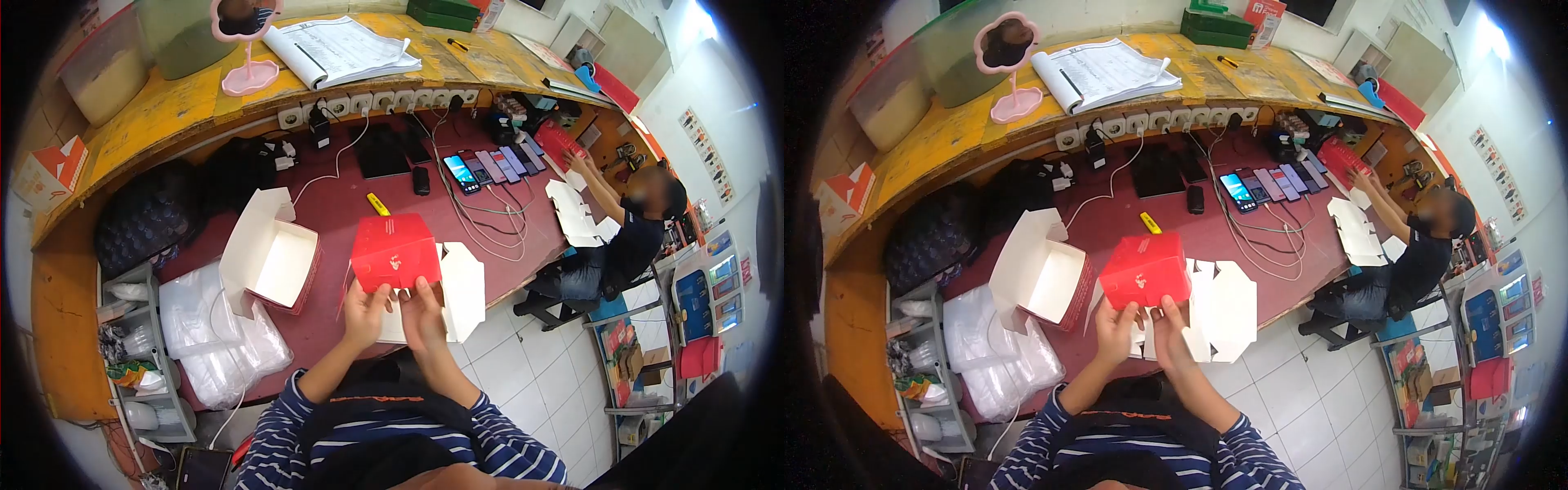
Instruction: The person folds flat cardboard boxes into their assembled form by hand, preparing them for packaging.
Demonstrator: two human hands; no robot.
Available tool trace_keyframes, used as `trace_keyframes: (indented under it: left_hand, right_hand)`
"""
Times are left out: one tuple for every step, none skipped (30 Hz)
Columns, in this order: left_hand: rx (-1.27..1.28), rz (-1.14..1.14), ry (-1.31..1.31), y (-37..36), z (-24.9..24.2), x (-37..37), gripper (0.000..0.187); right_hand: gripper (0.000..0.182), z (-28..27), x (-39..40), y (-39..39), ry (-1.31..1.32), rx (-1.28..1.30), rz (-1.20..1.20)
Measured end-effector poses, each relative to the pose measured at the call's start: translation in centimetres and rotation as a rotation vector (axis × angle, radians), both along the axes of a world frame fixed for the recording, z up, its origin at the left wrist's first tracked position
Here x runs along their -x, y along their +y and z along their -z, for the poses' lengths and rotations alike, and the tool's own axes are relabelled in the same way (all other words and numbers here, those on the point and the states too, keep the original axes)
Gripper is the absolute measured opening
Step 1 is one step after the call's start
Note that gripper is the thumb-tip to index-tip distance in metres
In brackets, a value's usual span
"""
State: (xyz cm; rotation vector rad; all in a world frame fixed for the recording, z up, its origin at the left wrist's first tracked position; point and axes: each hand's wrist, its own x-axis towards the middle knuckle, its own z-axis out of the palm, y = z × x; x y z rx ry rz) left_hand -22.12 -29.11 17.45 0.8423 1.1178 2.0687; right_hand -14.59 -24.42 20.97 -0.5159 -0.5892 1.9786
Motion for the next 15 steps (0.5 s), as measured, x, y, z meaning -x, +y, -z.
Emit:
trace_keyframes:
  left_hand:
    - [-0.028,0.135,-0.256,-0.3,-0.1,0.8,0.023]
    - [-0.031,0.132,-0.256,-0.6,-0.8,1.4,0.023]
    - [-0.123,0.218,-0.695,-0.9,-1.8,2.0,0.025]
    - [-0.214,0.303,-1.136,-1.3,-2.3,2.6,0.028]
    - [-0.234,0.394,-1.099,-1.4,-1.4,3.2,0.023]
    - [-0.238,0.389,-1.1,-1.3,-0.5,3.0,0.023]
    - [0.009,0.162,-0.654,-1.3,0.5,2.4,0.018]
    - [0.244,-0.062,-0.202,-1.4,1.1,1.6,0.015]
    - [0.172,-0.266,-0.087,-0.9,0.8,0.4,0.016]
    - [0.172,-0.275,-0.089,-0.8,0.6,-0.2,0.016]
    - [0.171,-0.302,-0.195,-0.9,0.3,-0.7,0.018]
    - [0.17,-0.328,-0.302,-1.0,0.2,-0.9,0.019]
    - [0.164,-0.344,-0.388,-0.8,0.4,-0.9,0.021]
    - [0.16,-0.35,-0.392,-1.0,0.4,-0.6,0.021]
    - [0.277,-0.21,-0.322,-1.6,0.4,0.0,0.023]
  right_hand:
    - [0.022,1.2,-0.6,0.8,0.007,0.0,-0.002]
    - [0.026,2.4,-1.1,1.5,0.012,0.001,-0.005]
    - [0.026,1.9,-0.8,1.5,0.013,-0.001,-0.006]
    - [0.03,1.0,-0.4,1.3,-0.098,-0.105,0.089]
    - [0.033,0.3,-0.2,1.1,-0.21,-0.209,0.182]
    - [0.033,0.1,-0.3,0.9,-0.211,-0.21,0.177]
    - [0.034,-0.1,-0.5,0.5,-0.334,-0.248,0.18]
    - [0.035,-0.3,-0.6,0.2,-0.456,-0.288,0.181]
    - [0.036,-1.0,-0.2,-0.6,-0.365,-0.312,0.228]
    - [0.038,0.3,-0.1,-0.4,-0.118,-0.334,0.142]
    - [0.038,0.6,0.2,-1.0,-0.162,-0.328,0.134]
    - [0.041,0.9,0.7,-1.8,-0.206,-0.323,0.127]
    - [0.039,1.5,1.3,-2.3,-0.126,-0.239,0.107]
    - [0.039,2.3,1.0,-1.7,-0.128,-0.243,0.1]
    - [0.038,3.2,0.4,-0.7,-0.321,-0.266,0.073]
